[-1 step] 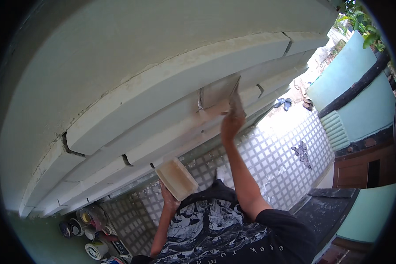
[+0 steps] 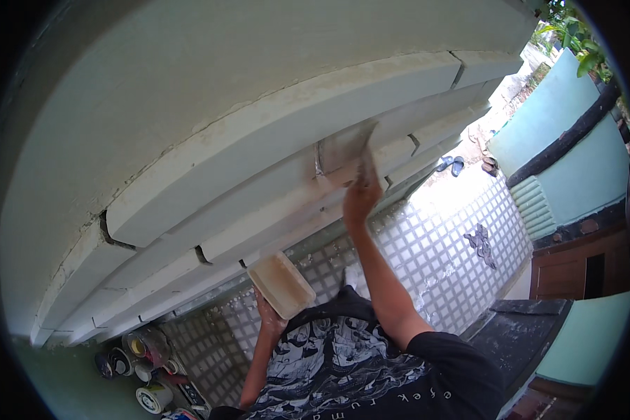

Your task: Applying patching compound to fill gaps between concrete wall blocks.

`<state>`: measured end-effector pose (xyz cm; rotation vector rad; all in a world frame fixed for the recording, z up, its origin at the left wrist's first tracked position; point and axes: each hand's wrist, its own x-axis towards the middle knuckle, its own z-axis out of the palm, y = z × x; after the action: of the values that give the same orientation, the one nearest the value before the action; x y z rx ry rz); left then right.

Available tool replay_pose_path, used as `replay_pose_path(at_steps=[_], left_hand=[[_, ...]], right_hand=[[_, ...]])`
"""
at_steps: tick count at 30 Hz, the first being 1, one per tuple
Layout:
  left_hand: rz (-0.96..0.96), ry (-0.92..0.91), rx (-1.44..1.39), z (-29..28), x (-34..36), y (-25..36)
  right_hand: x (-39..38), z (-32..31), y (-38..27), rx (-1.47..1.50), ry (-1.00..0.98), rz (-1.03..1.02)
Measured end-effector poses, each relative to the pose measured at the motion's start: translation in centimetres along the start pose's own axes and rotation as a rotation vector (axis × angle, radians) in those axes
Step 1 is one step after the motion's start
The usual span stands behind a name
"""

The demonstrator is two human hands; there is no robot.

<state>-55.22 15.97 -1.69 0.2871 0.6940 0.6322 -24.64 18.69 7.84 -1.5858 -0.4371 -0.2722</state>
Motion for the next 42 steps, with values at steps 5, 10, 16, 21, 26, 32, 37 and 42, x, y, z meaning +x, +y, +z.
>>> replay_pose_path(at_steps=[5, 10, 16, 21, 26, 32, 37, 42], left_hand=[[0.028, 0.02, -0.026, -0.4, -0.3, 0.0], [0.039, 0.014, 0.0, -1.3, -0.2, -0.4], [0.016, 0.018, 0.014, -1.7, -0.6, -0.4], [0.041, 0.003, 0.033, -1.7, -0.5, -0.3], [0.03, -0.013, -0.012, -0.5, -0.1, -0.4], [0.074, 0.018, 0.028, -1.4, -0.4, -0.3], [0.22, -0.048, 0.177, -0.5, -1.3, -0.4], [0.059, 0.142, -0.002, -0.1, -0.6, -0.2]], right_hand=[[-5.4, -1.0, -2.7, 0.248, -0.398, 0.045], [-0.9, -0.4, -0.9, 0.204, -0.007, -0.084], [-3.1, 0.9, -2.7, 0.293, -0.117, 0.153], [-0.8, -0.8, -0.8, 0.353, -0.018, 0.204], [0.0, 1.0, -0.7, -0.032, -0.046, -0.402], [0.9, -1.7, 1.0, 0.032, -0.085, -0.385], [11.7, -3.3, 1.8, -0.189, 0.307, -0.34], [6.1, -0.2, 0.1, -0.252, 0.098, -0.38]])
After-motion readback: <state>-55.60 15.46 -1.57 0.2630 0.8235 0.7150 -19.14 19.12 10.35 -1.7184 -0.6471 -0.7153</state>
